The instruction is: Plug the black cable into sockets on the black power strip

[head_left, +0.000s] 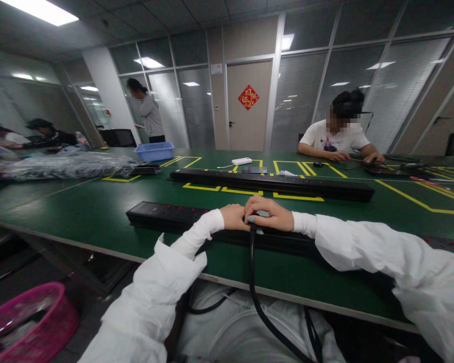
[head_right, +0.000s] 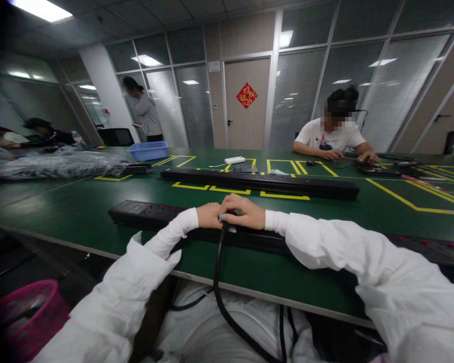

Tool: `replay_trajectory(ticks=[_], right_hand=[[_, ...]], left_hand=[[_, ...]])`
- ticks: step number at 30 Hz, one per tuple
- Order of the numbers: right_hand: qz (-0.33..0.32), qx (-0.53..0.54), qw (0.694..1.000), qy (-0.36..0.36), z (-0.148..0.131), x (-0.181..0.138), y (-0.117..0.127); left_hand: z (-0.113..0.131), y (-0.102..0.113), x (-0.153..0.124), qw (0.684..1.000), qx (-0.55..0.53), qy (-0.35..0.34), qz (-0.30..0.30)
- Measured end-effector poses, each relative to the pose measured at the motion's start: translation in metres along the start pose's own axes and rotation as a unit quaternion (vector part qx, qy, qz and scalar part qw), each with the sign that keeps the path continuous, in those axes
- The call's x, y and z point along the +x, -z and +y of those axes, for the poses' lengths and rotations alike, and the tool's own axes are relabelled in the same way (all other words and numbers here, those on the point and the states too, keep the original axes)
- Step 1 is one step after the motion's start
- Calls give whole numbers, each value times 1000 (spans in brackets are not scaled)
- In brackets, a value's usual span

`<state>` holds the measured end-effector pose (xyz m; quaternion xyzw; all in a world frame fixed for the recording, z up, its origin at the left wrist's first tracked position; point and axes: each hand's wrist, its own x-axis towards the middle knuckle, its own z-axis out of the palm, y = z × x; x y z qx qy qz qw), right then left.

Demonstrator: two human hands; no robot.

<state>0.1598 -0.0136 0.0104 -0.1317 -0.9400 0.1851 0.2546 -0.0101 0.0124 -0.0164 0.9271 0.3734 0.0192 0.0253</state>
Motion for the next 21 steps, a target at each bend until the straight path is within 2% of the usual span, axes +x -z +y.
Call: replay_trajectory(ticks=[3, 8, 15, 21], right_hand=[[-11, 89, 995, -37, 3, 2, -1], [-68, 240, 963, -107, 8, 6, 0], [-40, 209, 970, -115, 3, 7, -4], [-62, 214, 968, -116, 1, 7, 0]], left_hand=[[0, 1, 1, 999, 18, 34, -11], [2, 6, -1, 999, 11, 49, -4], [3, 6, -2, 999, 2, 5, 35], [4, 6, -3, 998, 27, 6, 49]])
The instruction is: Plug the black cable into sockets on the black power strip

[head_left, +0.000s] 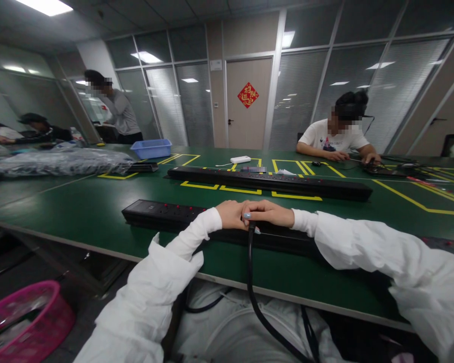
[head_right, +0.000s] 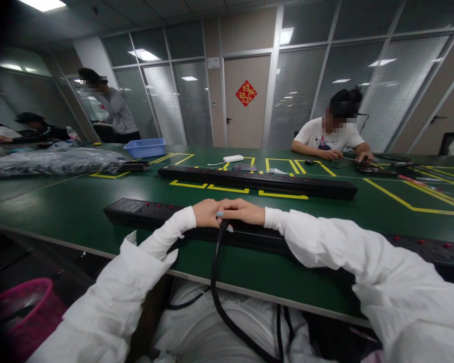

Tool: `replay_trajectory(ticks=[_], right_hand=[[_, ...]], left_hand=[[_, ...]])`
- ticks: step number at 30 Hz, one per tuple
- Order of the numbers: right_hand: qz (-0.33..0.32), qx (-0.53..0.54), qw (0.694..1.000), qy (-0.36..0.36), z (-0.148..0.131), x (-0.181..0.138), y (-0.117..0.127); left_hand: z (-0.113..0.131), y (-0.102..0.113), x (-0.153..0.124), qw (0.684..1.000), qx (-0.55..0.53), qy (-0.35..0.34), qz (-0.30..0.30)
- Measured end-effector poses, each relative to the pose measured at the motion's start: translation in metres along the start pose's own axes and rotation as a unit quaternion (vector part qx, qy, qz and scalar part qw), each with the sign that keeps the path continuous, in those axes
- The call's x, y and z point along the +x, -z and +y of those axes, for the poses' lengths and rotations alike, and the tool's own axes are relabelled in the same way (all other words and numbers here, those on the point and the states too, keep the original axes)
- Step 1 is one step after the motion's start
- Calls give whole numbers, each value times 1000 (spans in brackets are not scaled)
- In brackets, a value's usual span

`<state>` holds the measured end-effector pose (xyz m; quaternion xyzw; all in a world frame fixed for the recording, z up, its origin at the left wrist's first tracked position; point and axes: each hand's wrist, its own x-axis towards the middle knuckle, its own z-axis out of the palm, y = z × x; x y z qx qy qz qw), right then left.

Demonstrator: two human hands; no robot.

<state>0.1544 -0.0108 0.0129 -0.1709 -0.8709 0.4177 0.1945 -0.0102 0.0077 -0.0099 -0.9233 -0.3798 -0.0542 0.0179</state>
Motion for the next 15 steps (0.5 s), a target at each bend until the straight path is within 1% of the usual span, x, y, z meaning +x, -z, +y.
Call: replay_trajectory(ticks=[5, 12, 15], right_hand=[[-26, 26, 999, -4, 2, -1, 4], [-77, 56, 995, 23, 5, -4, 11], [-85, 45, 995, 33, 5, -5, 11]], left_hand=[[1, 1, 0, 1000, 24, 5, -14], [1, 0, 0, 1000, 21, 6, -15], [0, -2, 0, 1000, 20, 9, -11]])
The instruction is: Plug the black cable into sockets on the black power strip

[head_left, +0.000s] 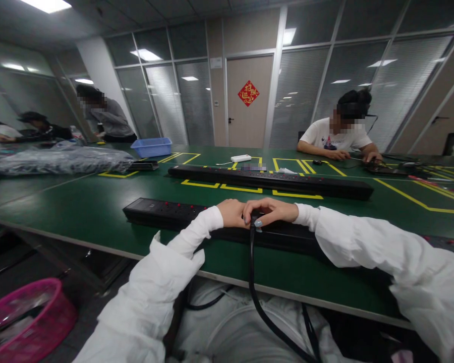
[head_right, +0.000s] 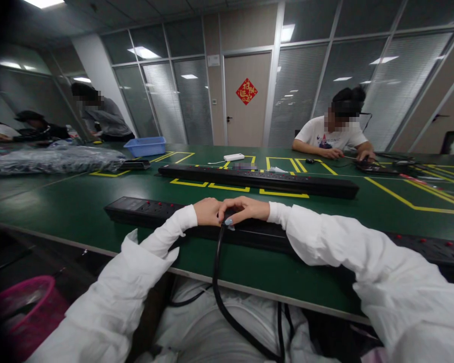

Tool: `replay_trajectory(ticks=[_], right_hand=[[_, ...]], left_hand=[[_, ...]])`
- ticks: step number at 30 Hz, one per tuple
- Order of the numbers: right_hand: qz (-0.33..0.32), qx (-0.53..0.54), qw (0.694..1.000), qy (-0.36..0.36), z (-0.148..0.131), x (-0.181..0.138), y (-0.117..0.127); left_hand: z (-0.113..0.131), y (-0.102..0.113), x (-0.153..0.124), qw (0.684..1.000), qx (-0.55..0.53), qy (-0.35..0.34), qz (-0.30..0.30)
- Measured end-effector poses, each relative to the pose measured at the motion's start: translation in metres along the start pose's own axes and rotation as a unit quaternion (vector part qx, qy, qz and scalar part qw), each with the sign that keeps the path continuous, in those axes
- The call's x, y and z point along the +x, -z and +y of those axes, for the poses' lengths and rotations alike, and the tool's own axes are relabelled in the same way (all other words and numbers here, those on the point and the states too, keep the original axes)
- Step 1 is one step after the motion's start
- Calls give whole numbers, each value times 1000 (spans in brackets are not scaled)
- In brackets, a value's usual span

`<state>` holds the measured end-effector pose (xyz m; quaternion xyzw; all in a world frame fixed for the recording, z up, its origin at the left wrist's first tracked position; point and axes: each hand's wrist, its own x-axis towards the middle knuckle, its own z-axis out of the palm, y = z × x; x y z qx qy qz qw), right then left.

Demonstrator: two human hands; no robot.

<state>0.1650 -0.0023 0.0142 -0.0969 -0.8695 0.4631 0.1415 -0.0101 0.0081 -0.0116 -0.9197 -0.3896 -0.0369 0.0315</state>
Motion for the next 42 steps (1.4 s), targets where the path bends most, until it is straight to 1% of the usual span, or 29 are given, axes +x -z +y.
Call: replay_trajectory(ticks=[3, 8, 17, 21, 25, 28, 31, 38, 42], right_hand=[[9, -36, 999, 8, 1, 0, -1], [21, -67, 998, -6, 3, 0, -3], [19, -52, 998, -9, 1, 1, -2], [29, -25, 999, -10, 3, 1, -2], [33, 8, 999, -10, 5, 2, -2], [38, 15, 999, -12, 6, 2, -2], [39, 9, 999, -13, 5, 2, -3], [41, -41, 998, -5, 1, 1, -6], [38, -48, 998, -8, 0, 1, -5]], left_hand=[[0, -1, 0, 1000, -7, -4, 1], [0, 1, 0, 1000, -18, 0, 4], [1, 3, 0, 1000, -21, 8, -8], [1, 3, 0, 1000, -25, 8, -13], [0, 2, 0, 1000, -24, 4, -6], [0, 2, -1, 1000, -24, 1, -8], [0, 2, -1, 1000, -21, 4, -10], [1, 3, 0, 1000, -20, 4, -12], [2, 3, -1, 1000, -21, 10, -8]])
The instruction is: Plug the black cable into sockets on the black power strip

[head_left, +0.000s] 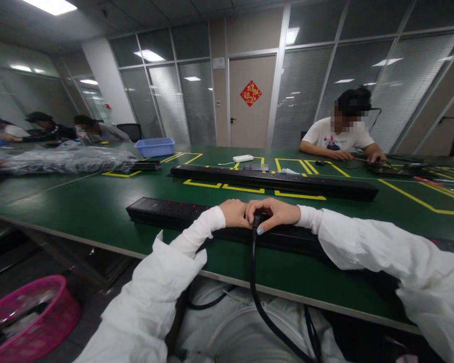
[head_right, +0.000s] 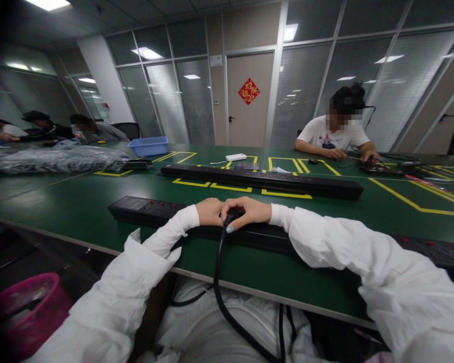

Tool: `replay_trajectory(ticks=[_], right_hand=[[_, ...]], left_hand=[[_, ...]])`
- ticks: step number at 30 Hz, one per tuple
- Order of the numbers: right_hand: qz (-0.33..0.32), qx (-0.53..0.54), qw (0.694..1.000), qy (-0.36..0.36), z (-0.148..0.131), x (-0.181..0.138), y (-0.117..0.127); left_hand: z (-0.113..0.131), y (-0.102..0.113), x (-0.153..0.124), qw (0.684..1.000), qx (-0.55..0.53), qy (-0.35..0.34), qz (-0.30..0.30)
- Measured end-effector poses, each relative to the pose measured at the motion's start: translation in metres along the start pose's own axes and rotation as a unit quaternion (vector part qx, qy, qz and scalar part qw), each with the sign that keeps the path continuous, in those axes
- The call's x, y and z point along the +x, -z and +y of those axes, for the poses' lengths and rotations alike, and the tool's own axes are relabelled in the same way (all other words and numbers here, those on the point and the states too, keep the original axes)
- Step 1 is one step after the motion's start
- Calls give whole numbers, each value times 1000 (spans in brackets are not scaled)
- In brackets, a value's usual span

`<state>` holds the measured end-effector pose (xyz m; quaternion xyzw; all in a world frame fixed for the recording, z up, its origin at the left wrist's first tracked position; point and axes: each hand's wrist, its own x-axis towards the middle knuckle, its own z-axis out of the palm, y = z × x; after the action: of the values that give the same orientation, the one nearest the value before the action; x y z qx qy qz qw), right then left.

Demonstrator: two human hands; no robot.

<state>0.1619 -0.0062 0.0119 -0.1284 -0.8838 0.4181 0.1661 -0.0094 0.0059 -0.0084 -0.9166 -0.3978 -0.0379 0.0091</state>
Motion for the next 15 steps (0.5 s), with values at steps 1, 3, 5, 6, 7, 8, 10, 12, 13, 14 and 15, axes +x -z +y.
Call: replay_trajectory(ticks=[1, 3, 5, 6, 7, 8, 10, 12, 13, 14, 15], right_hand=[[1, 0, 1000, 0, 0, 0, 0], [3, 2, 1000, 2, 0, 0, 0], [3, 3, 1000, 2, 1, 0, 0], [3, 3, 1000, 2, 1, 0, 0], [3, 3, 1000, 2, 1, 0, 0], [2, 4, 1000, 2, 1, 0, 0], [3, 7, 1000, 3, 1, 0, 0], [5, 15, 1000, 3, 1, 0, 0], [5, 22, 1000, 1, 1, 0, 0], [4, 30, 1000, -1, 2, 0, 1], [2, 41, 999, -5, 3, 0, 1]], left_hand=[[0, 0, 0, 1000, 0, 2, -1], [1, 1, 0, 1000, -1, 3, -3], [1, 1, -1, 1000, -2, 0, -3], [1, 1, -1, 1000, -2, -1, -2], [0, 1, -1, 1000, -1, -2, -1], [0, 0, -1, 1000, -1, -3, 0], [0, 0, 0, 1000, 0, -3, 0], [-1, -1, 0, 1000, 0, -4, -3], [-1, -1, 0, 1000, 0, -4, -5], [-1, -1, 0, 1000, 2, -3, -7], [-1, 0, 0, 1000, 5, -1, -9]])
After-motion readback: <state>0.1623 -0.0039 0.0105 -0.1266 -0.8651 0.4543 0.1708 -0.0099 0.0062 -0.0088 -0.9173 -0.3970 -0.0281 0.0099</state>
